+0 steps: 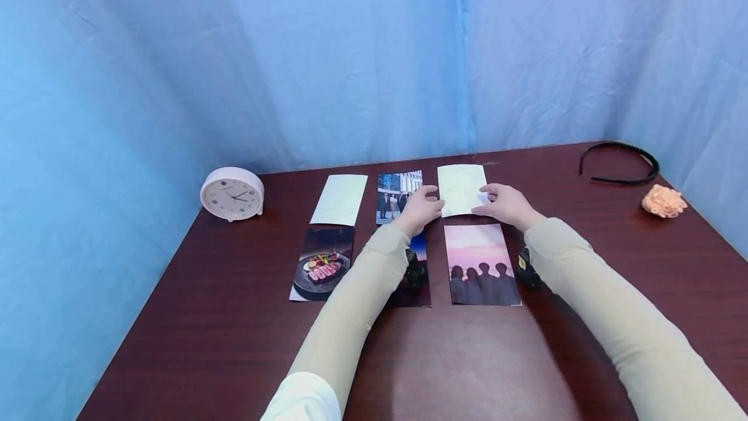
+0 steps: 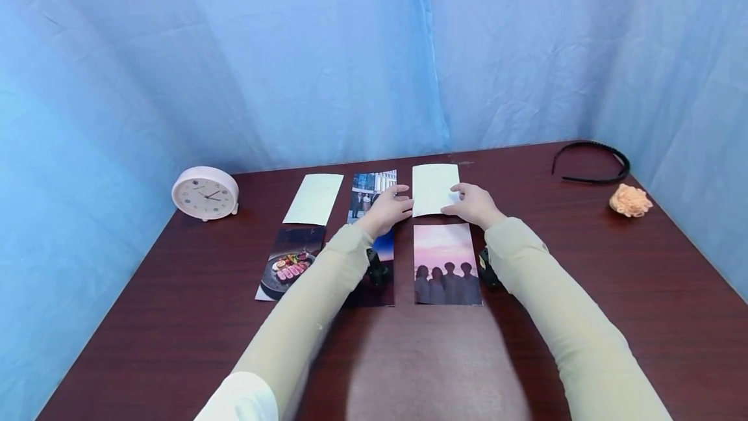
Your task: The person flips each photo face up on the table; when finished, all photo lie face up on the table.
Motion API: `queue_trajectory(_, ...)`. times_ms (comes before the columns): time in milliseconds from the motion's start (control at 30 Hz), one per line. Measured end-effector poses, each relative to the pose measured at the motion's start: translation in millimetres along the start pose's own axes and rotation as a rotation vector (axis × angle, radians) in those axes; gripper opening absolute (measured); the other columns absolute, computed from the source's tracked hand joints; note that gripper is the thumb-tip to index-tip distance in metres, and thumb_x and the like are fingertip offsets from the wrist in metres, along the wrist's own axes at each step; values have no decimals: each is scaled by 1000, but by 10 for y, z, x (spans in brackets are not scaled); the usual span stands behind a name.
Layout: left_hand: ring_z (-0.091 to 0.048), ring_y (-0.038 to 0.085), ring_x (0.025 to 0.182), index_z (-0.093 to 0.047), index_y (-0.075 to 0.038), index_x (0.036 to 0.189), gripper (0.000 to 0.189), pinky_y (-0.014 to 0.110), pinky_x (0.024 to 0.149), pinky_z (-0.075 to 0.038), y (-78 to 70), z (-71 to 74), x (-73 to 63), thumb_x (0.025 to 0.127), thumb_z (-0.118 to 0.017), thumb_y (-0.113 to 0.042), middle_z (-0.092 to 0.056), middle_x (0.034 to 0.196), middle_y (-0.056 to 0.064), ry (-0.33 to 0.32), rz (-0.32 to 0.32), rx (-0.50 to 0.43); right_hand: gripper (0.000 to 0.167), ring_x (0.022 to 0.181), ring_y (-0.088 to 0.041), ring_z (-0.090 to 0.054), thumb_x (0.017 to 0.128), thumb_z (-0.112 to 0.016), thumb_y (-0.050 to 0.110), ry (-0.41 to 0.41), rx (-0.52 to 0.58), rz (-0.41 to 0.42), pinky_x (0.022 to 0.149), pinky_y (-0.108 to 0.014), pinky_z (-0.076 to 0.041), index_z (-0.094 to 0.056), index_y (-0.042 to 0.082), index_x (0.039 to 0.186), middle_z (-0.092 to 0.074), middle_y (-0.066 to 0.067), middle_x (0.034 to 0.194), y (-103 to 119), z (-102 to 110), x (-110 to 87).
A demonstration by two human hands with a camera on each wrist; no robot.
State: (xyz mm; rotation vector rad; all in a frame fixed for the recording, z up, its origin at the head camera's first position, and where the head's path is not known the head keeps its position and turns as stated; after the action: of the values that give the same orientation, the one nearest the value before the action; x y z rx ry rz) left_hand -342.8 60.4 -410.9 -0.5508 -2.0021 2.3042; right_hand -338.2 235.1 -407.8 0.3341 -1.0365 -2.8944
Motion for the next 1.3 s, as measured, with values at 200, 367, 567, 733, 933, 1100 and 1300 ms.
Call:
queue_trajectory(200,-49,32,126,-39,0,141,48,38,102,-44,9,-7,12,95,-54,-5,-42,142,22,-2,-3,2,72,132,-43,-36,83,-72,24,7,-32,1,106,-54,-34,-38,-6,139,-37,-33,141,-18,-14,14)
queue_trajectory(367,-49,31,125,-42,0,139,47,36,101,-44,33,-15,32,95,-55,-7,-44,140,21,24,-27,58,66,124,-44,-45,80,-74,19,-37,-178,58,102,-57,-37,-46,-2,136,-48,-32,133,29,2,14)
queue_trajectory(567,-51,30,124,-45,0,137,44,36,101,-44,29,5,29,95,-55,-9,-48,136,20,32,-52,109,49,118,-44,-50,83,-69,15,-43,-321,155,98,-57,-40,-57,0,128,-56,-28,126,103,2,15)
queue_trajectory(733,-51,29,124,-45,2,137,42,35,103,-43,42,11,31,96,-53,-8,-51,133,20,59,-49,88,31,113,-42,-55,86,-64,9,-3,-350,205,95,-54,-44,-67,0,115,-63,-23,118,144,-4,6)
queue_trajectory(933,-54,26,121,-50,-1,133,39,35,102,-43,41,24,30,96,-55,-13,-56,129,16,73,-70,134,21,101,-37,-62,88,-64,12,-6,-333,251,88,-50,-48,-73,3,104,-70,-18,103,151,53,31)
queue_trajectory(1100,-53,26,119,-56,-5,130,38,36,102,-42,7,36,-1,94,-58,-18,-59,126,13,72,-112,216,21,97,-34,-63,91,-62,15,-30,-245,256,86,-50,-48,-73,2,102,-71,-16,100,170,122,12)
queue_trajectory(1300,-56,22,113,-64,-10,121,31,33,95,-48,-64,14,-42,91,-64,-16,-63,121,9,33,-179,312,23,91,-30,-61,93,-60,21,-78,-151,244,82,-48,-46,-72,2,101,-70,-14,93,179,202,-15)
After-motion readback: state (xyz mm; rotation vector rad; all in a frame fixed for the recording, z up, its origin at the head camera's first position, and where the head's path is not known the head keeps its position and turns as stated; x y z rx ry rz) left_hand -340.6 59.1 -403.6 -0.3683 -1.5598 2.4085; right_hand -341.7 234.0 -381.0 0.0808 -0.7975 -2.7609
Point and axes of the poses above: each hand's wrist, its own x-axis towards the middle knuckle, its own z-axis out of the back of the hand, y = z × x, the point moved 6 cm from there along x, towards the middle knuckle
